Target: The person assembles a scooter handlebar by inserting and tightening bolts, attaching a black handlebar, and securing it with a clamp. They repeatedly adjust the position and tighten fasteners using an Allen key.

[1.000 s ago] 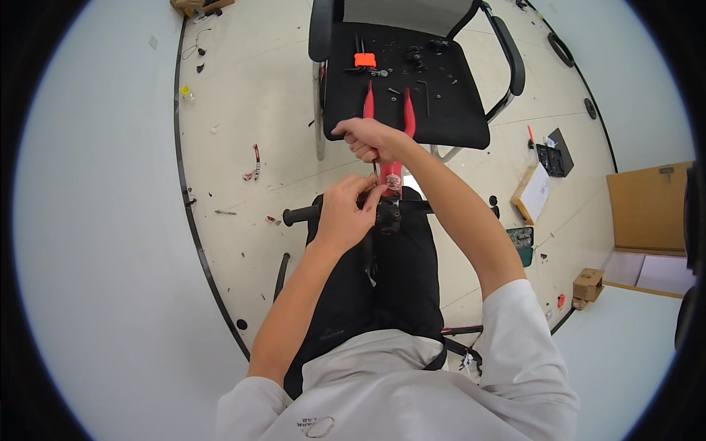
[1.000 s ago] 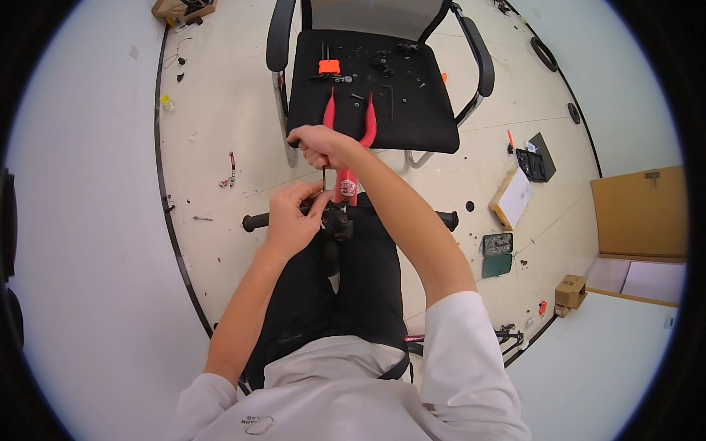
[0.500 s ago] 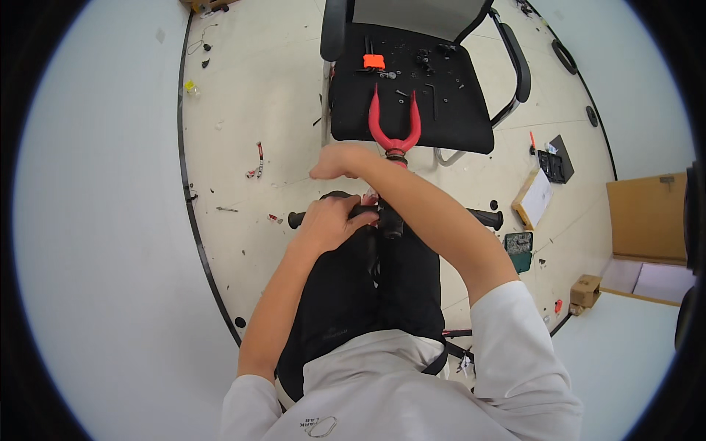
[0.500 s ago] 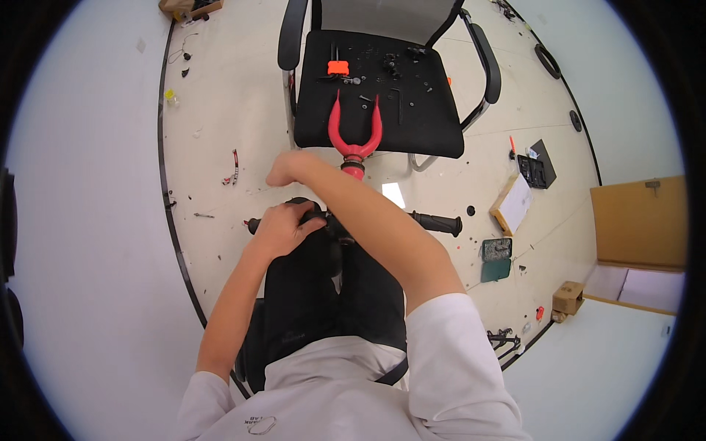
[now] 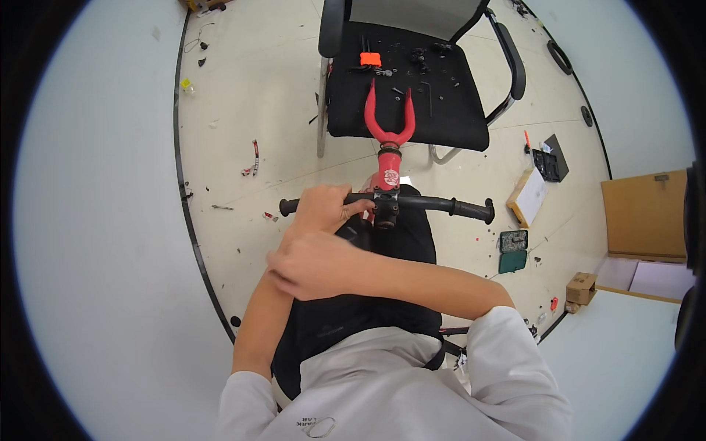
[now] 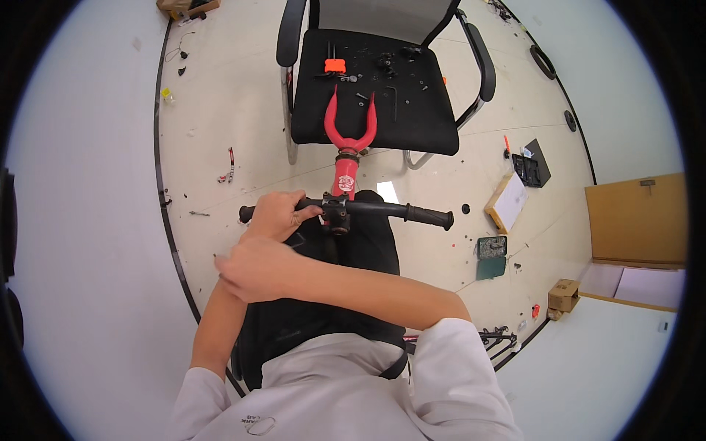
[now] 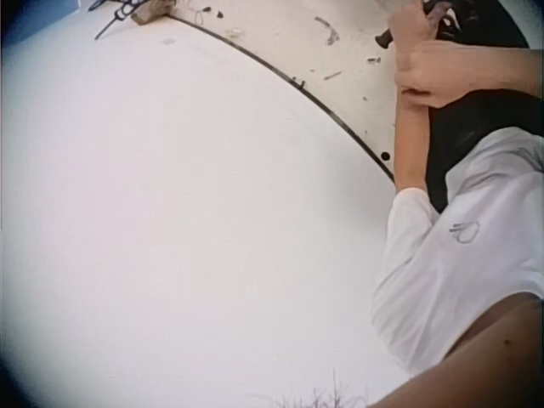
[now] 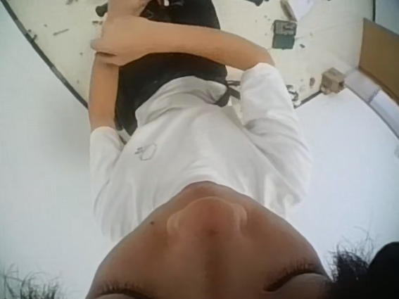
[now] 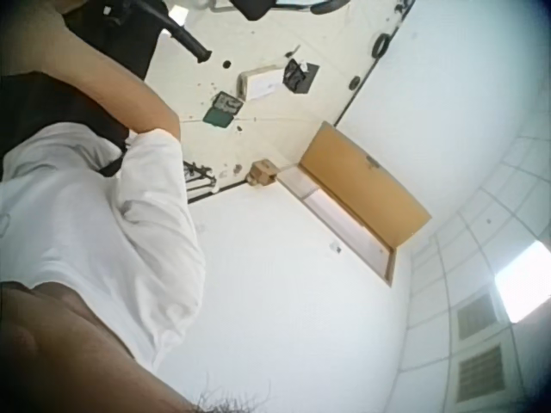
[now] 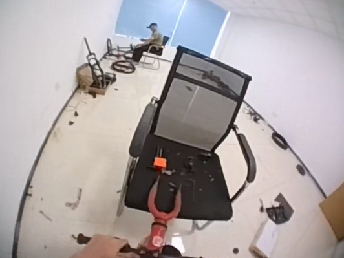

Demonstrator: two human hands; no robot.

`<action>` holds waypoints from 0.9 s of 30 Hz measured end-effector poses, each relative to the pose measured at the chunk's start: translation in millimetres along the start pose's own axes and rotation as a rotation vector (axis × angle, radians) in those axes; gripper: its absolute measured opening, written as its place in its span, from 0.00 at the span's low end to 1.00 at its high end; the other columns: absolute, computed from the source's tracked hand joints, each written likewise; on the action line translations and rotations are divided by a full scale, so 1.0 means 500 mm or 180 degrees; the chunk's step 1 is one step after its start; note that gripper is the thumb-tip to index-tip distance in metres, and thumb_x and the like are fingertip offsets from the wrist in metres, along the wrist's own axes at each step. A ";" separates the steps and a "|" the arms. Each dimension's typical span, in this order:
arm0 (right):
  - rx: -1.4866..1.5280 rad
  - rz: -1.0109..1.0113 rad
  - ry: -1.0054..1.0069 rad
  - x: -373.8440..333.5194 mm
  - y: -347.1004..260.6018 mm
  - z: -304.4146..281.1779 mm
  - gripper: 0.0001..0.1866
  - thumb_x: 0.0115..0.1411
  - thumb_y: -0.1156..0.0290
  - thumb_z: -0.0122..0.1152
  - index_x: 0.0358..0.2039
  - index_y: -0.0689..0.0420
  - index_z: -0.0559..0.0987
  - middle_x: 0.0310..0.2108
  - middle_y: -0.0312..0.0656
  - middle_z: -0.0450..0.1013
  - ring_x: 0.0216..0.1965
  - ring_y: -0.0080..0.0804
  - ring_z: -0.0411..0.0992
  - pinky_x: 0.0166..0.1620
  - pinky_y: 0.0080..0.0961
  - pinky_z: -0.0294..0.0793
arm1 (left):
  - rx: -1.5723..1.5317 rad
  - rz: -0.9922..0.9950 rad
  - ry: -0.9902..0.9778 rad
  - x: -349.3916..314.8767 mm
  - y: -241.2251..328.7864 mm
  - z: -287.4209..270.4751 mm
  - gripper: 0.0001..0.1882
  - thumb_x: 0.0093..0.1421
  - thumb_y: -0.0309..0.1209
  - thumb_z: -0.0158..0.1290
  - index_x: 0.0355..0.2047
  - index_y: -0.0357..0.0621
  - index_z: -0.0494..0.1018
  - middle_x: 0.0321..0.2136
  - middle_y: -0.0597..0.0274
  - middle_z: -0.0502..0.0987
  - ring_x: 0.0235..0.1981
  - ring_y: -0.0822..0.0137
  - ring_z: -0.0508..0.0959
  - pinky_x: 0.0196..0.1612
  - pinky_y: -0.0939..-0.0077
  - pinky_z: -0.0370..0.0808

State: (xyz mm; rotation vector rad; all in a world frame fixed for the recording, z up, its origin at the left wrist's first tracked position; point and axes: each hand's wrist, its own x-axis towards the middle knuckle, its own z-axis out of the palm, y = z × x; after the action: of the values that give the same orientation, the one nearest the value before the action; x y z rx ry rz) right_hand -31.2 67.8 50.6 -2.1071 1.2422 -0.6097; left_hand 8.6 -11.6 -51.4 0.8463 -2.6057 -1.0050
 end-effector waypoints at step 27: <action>0.4239 0.1665 0.5004 -0.084 0.250 -0.179 0.12 0.62 0.81 0.50 0.23 0.55 0.61 0.15 0.28 0.50 0.14 0.17 0.45 0.18 0.22 0.47 | -0.0944 0.0631 0.1174 0.005 0.082 -0.026 0.05 0.56 0.21 0.61 0.34 0.35 0.81 0.29 0.57 0.79 0.29 0.61 0.79 0.32 0.73 0.75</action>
State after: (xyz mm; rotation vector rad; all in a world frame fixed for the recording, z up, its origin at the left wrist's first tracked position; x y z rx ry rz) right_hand -184.4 34.5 22.6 0.0776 1.2307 -2.1377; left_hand -6.2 4.6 -14.4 0.6176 -2.1183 -1.0324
